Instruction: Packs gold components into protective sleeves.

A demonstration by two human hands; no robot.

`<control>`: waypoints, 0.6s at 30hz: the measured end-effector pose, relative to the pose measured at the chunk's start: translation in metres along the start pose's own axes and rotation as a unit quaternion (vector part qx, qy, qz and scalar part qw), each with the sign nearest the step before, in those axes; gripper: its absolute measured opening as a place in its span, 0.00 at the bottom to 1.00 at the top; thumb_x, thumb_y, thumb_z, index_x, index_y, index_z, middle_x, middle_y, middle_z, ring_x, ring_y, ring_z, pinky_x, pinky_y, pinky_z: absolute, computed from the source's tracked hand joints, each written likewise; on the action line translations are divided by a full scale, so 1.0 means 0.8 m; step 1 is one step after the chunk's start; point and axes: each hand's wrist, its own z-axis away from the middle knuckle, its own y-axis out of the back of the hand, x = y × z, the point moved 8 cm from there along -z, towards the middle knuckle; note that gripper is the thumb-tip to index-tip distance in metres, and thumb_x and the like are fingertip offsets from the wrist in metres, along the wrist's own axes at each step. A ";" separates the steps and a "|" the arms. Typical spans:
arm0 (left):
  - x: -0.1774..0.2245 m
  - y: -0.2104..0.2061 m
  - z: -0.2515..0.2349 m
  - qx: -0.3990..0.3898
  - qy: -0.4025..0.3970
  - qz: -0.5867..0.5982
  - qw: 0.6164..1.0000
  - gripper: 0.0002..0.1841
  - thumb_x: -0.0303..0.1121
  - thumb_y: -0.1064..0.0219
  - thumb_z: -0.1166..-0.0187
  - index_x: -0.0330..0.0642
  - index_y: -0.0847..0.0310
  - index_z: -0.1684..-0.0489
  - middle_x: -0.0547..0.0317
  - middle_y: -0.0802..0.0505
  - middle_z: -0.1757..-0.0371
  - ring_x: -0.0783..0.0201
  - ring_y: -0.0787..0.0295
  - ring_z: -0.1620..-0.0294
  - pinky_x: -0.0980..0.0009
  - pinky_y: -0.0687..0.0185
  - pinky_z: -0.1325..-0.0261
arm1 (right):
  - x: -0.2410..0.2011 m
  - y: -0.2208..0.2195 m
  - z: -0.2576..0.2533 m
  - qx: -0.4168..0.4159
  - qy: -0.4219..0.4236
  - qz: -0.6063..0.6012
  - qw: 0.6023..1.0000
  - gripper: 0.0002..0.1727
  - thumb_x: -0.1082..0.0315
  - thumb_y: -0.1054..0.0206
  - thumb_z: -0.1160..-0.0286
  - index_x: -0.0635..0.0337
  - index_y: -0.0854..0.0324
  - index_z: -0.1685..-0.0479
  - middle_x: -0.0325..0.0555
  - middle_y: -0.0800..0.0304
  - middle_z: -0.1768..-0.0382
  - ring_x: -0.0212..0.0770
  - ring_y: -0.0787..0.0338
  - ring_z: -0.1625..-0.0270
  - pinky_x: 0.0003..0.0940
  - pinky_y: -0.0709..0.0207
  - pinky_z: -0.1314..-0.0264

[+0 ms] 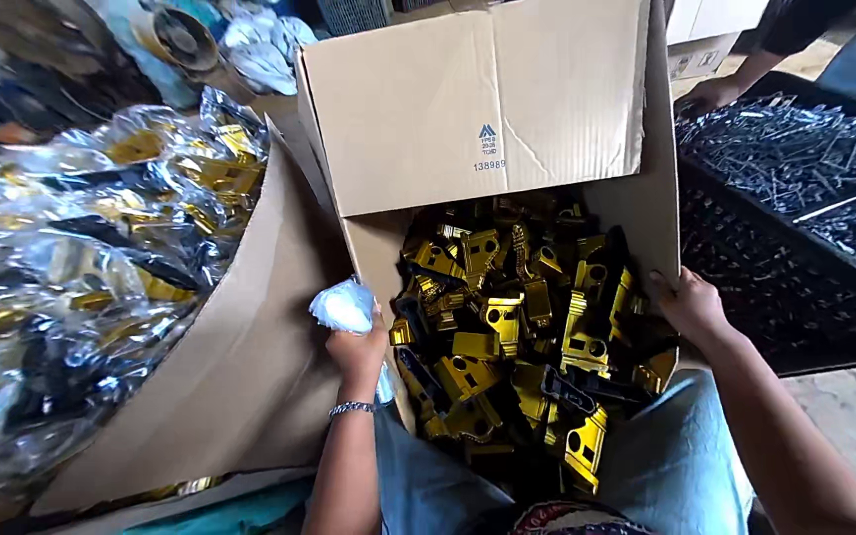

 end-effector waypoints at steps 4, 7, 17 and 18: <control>-0.023 0.010 0.031 -0.049 0.016 0.014 0.999 0.24 0.31 0.25 0.26 0.15 0.21 0.40 0.27 0.10 0.45 0.47 0.11 0.39 0.54 0.23 0.30 | 0.001 0.002 0.009 -0.012 -0.027 -0.011 1.000 0.26 0.61 0.47 0.07 0.80 0.28 0.28 0.78 0.24 0.27 0.73 0.24 0.23 0.66 0.36 0.21; -0.044 0.028 0.060 -0.058 0.030 0.034 0.997 0.26 0.29 0.23 0.27 0.15 0.23 0.39 0.27 0.10 0.44 0.49 0.10 0.41 0.55 0.19 0.32 | 0.005 -0.004 0.021 0.005 -0.034 -0.025 0.999 0.25 0.64 0.45 0.08 0.81 0.29 0.27 0.79 0.26 0.27 0.74 0.26 0.22 0.66 0.37 0.21; 0.000 0.042 0.185 -0.232 -0.022 0.272 0.934 0.18 0.21 0.31 0.30 0.16 0.22 0.44 0.50 0.06 0.55 0.70 0.07 0.54 0.72 0.11 0.43 | -0.001 0.014 0.059 0.028 0.020 0.026 0.999 0.31 0.64 0.35 0.16 0.78 0.32 0.20 0.84 0.39 0.20 0.85 0.38 0.19 0.78 0.44 0.22; 0.011 0.037 0.198 -0.241 -0.087 0.222 0.941 0.19 0.23 0.27 0.35 0.16 0.19 0.48 0.46 0.06 0.55 0.68 0.07 0.52 0.70 0.13 0.41 | -0.023 0.023 0.074 0.070 0.069 0.032 0.995 0.32 0.62 0.34 0.17 0.79 0.31 0.22 0.85 0.38 0.20 0.88 0.40 0.19 0.82 0.47 0.23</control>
